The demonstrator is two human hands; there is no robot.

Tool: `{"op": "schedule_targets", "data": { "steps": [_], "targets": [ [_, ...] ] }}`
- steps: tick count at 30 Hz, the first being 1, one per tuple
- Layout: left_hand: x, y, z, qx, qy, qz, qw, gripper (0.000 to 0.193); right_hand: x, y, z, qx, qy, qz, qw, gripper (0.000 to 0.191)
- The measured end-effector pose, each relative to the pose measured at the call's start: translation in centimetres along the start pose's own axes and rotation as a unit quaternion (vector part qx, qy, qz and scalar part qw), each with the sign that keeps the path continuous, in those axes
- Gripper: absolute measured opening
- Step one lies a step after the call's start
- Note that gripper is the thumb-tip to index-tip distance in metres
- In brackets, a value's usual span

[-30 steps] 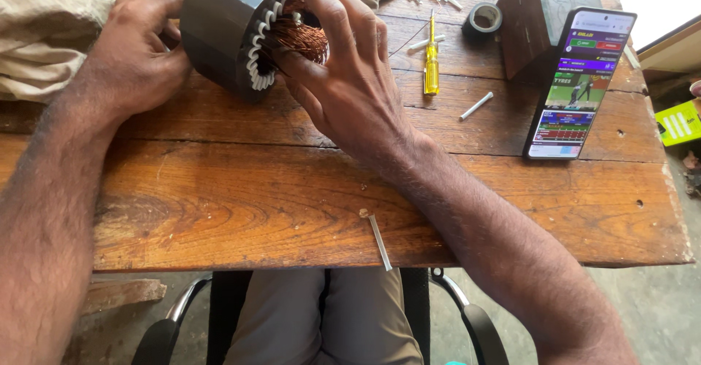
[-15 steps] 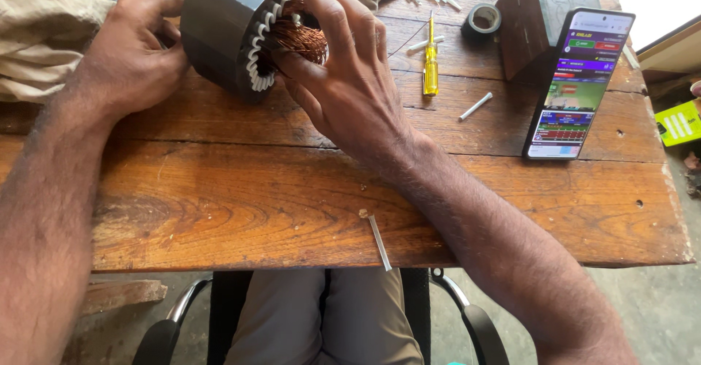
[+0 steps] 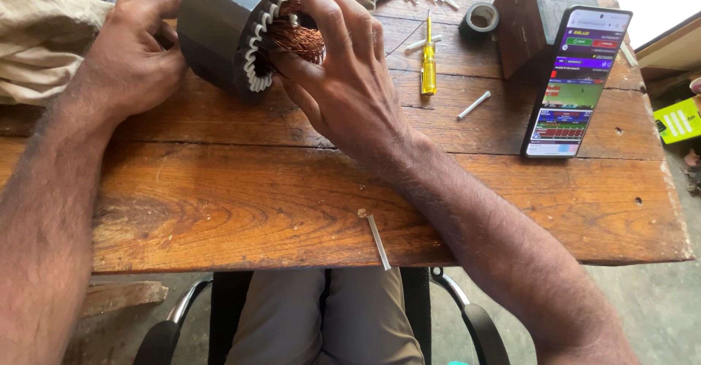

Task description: The person winds copper wire around a motor stator core by hand, feeding the wire into the slots and rotating the stator to continue the winding. The hands manipulate the wire and stator throughout the clip.

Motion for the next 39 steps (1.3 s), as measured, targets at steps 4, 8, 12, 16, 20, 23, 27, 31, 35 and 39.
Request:
{"op": "schedule_targets", "data": {
  "steps": [4,8,12,16,20,23,27,31,35,39],
  "targets": [
    [0.0,-0.1,0.0,-0.004,-0.017,0.008,1.0,0.033,0.0,0.0,0.0,0.004,0.001,-0.001,1.0,0.025],
    [0.9,-0.3,-0.1,-0.005,-0.017,0.0,1.0,0.031,0.1,0.0,0.0,0.004,0.0,-0.002,1.0,0.025],
    [1.6,-0.3,-0.3,-0.005,0.058,-0.125,0.99,0.029,0.1,0.0,0.0,0.006,-0.002,-0.003,1.0,0.024],
    [2.8,-0.4,-0.7,0.002,0.075,-0.014,0.997,0.027,0.1,0.0,0.0,0.005,0.007,-0.005,1.0,0.022],
    [2.9,-0.3,-0.7,0.021,0.053,0.014,0.998,0.023,0.2,0.0,0.0,0.002,0.007,0.0,1.0,0.022],
    [2.4,-0.2,-0.4,0.028,0.054,0.009,0.998,0.021,0.1,0.0,0.1,0.003,0.004,0.004,1.0,0.024],
    [1.1,0.1,-0.2,0.042,0.059,-0.061,0.996,0.025,0.1,0.0,0.1,0.004,0.009,0.003,1.0,0.026],
    [0.8,-0.1,0.0,0.04,-0.109,0.063,0.991,0.035,0.1,0.1,0.2,0.007,0.008,-0.001,1.0,0.028],
    [0.2,-0.1,0.4,0.045,0.028,-0.008,0.999,0.025,0.1,0.1,0.6,0.0,-0.004,0.01,1.0,0.023],
    [0.2,-0.3,0.6,0.06,-0.043,0.085,0.994,0.012,0.1,0.3,0.8,0.003,0.013,0.01,1.0,0.01]
  ]
}}
Point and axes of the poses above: each hand's wrist, its own y-axis away from the middle knuckle, its own z-axis out of the palm, x = y × z, the point moved 2 cm from there along -y, towards the middle knuckle, and after that the axes turned 5 degrees about y, right-handed, at the moved point
